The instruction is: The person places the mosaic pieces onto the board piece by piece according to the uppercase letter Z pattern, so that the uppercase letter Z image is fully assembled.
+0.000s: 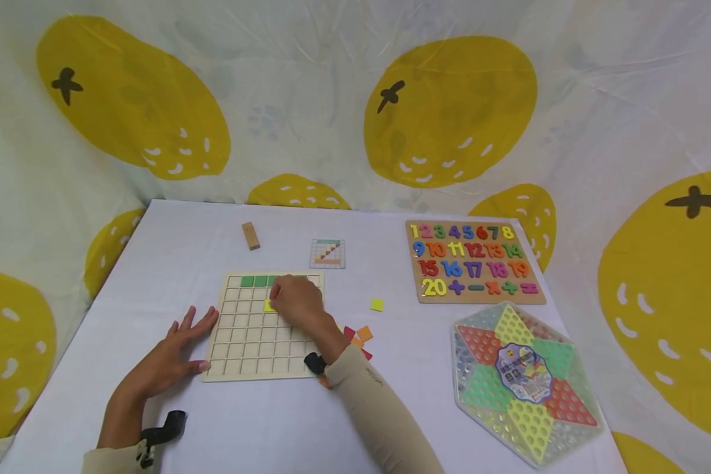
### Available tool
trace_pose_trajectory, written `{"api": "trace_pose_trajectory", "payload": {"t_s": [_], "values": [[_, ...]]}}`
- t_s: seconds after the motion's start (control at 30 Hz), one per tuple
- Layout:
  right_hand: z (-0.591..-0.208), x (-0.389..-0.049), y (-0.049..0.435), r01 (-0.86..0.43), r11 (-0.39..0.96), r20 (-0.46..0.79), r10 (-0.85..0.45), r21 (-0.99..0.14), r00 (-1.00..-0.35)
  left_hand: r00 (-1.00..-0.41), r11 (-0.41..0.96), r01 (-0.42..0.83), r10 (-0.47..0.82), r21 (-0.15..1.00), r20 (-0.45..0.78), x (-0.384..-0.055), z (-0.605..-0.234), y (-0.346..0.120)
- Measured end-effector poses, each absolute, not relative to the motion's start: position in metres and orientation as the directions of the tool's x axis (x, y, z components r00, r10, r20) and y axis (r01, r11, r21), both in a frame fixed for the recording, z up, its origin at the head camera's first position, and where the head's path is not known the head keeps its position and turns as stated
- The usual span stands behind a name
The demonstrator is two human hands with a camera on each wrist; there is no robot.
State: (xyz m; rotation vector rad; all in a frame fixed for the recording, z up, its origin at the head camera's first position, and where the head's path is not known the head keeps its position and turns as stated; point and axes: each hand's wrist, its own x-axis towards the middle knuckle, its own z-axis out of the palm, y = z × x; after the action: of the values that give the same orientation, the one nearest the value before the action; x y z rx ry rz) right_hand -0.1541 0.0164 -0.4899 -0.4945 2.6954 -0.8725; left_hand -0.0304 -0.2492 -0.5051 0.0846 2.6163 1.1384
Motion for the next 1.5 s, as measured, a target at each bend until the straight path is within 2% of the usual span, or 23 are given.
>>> {"api": "trace_pose_trajectory", "payload": {"t_s": [0.17,0.33,0.7,1.03,1.3,1.5], "values": [[-0.487,-0.156,0.038,-0.243,0.652,-0.110,-0.452,-0.718,-0.885,-0.957,0.690,-0.059,0.167,0.722,-0.238,-0.030,-0.506,-0.249],[-0.474,-0.154,0.061,-0.203,0.624,-0.117,-0.433,-0.754,-0.894,-0.956,0.689,-0.063,0.165,0.722,-0.241,-0.030,-0.506,-0.249],[-0.457,-0.136,0.113,-0.116,0.684,-0.157,-0.323,-0.720,-0.933,-0.959,0.686,-0.034,0.183,0.727,-0.217,-0.032,-0.507,-0.251],[-0.461,-0.117,0.148,0.024,0.773,-0.289,-0.208,-0.634,-0.934,-0.956,0.687,-0.041,0.184,0.726,-0.228,-0.032,-0.507,-0.251],[-0.475,-0.109,0.161,0.007,0.834,-0.298,-0.189,-0.552,-0.936,-0.956,0.686,-0.042,0.183,0.726,-0.229,-0.032,-0.505,-0.250],[-0.483,-0.108,0.161,-0.024,0.838,-0.279,-0.209,-0.545,-0.937,-0.957,0.688,-0.043,0.179,0.725,-0.227,-0.031,-0.505,-0.250]]}}
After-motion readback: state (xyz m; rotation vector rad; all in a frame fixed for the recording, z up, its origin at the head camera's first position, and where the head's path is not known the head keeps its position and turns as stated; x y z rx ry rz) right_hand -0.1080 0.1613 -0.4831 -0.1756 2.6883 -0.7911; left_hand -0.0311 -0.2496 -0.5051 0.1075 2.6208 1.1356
